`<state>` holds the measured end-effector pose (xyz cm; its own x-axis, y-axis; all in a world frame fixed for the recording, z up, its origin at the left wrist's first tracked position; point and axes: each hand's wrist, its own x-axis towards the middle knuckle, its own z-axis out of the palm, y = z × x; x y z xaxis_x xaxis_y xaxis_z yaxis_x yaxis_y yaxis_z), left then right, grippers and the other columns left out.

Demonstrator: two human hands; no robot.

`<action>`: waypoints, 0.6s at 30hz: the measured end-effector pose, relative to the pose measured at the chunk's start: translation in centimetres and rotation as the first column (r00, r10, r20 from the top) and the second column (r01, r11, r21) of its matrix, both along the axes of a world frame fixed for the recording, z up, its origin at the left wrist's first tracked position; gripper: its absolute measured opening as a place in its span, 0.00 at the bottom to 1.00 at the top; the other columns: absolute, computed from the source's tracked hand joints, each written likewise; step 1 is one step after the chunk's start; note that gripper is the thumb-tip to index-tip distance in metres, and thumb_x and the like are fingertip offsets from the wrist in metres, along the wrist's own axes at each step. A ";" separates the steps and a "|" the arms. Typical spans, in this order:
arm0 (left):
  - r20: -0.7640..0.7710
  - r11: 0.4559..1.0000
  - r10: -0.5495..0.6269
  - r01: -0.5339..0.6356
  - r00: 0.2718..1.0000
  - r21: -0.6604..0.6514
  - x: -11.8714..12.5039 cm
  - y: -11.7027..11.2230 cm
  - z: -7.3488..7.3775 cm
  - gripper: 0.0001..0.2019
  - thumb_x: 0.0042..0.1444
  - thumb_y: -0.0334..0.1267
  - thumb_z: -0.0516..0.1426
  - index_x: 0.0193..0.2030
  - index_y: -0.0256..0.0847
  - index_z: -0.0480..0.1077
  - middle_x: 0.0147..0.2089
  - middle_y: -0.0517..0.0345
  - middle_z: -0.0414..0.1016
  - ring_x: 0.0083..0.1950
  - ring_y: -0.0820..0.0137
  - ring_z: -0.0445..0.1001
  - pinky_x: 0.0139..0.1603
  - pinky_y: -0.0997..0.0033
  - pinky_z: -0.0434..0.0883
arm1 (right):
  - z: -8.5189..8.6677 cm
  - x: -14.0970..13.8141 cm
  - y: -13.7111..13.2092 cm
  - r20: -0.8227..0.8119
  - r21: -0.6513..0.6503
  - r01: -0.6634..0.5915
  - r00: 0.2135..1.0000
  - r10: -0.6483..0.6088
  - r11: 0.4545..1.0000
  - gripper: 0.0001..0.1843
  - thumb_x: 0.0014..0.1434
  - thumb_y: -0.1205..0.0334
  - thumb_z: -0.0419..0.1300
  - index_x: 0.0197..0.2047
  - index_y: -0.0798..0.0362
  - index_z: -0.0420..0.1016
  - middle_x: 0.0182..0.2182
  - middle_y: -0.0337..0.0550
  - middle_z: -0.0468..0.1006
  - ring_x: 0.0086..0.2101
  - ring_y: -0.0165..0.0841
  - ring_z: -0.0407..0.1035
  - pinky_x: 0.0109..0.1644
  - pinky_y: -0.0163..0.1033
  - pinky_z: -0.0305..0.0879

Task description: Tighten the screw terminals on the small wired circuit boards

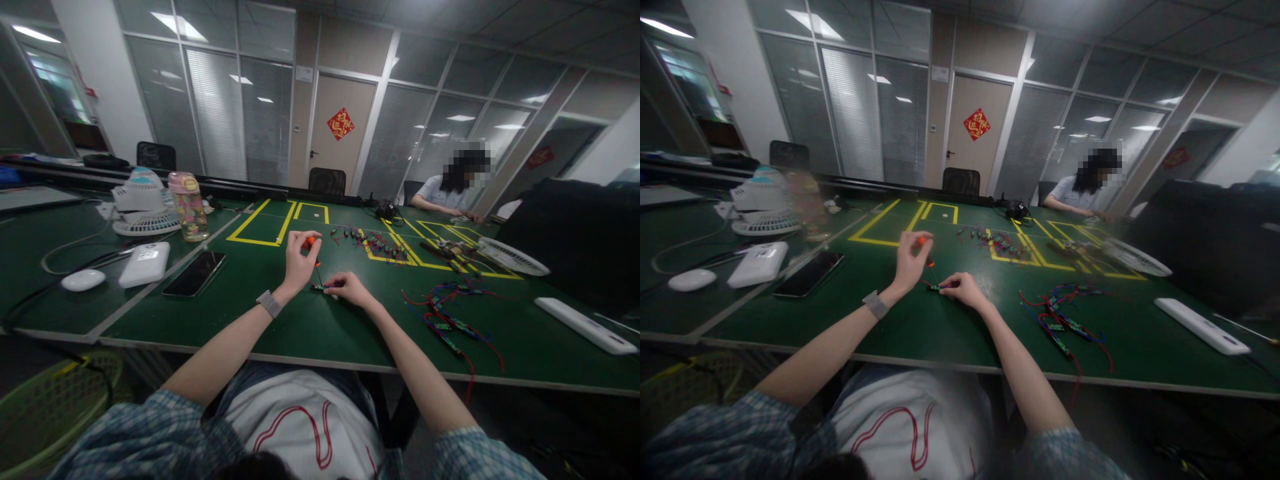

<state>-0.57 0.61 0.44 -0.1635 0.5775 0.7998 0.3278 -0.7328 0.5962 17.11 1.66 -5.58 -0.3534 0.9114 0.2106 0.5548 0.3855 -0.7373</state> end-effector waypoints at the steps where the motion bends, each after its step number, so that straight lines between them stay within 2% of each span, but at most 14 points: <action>1: 0.001 1.000 -0.002 0.002 1.000 -0.003 0.0 0.0 0.0 0.06 0.60 0.36 0.55 0.42 0.43 0.73 0.40 0.55 0.67 0.41 0.70 0.68 0.44 0.69 0.68 | 0.1 0.0 0.0 -0.003 -0.005 0.000 1.000 0.000 1.000 0.13 0.46 0.60 0.68 0.36 0.56 0.83 0.26 0.42 0.79 0.26 0.29 0.66 0.32 0.34 0.61; 9: 0.033 0.995 -0.098 0.098 0.995 -0.003 -0.1 0.0 0.0 0.15 0.66 0.35 0.45 0.51 0.45 0.71 0.48 0.53 0.70 0.50 0.68 0.69 0.50 0.67 0.67 | 0.2 0.0 -0.2 0.006 0.015 -0.003 1.000 0.003 1.000 0.13 0.46 0.61 0.68 0.36 0.56 0.83 0.27 0.42 0.78 0.27 0.29 0.66 0.32 0.34 0.60; 13: 0.032 0.999 -0.037 0.038 0.999 -0.019 -0.1 0.1 0.0 0.11 0.64 0.37 0.50 0.47 0.44 0.72 0.43 0.54 0.67 0.44 0.69 0.69 0.45 0.69 0.68 | 0.0 0.1 0.0 0.000 0.004 0.002 1.000 -0.002 1.000 0.13 0.46 0.60 0.68 0.37 0.56 0.83 0.26 0.42 0.78 0.25 0.29 0.65 0.31 0.34 0.60; 18: 0.028 1.000 0.015 -0.016 0.999 0.007 -0.1 0.1 -0.1 0.06 0.60 0.38 0.56 0.40 0.42 0.74 0.39 0.55 0.65 0.42 0.69 0.67 0.45 0.69 0.68 | -0.1 0.1 0.0 -0.009 -0.001 -0.002 1.000 0.002 1.000 0.13 0.46 0.60 0.68 0.37 0.56 0.83 0.26 0.42 0.78 0.25 0.28 0.65 0.30 0.33 0.60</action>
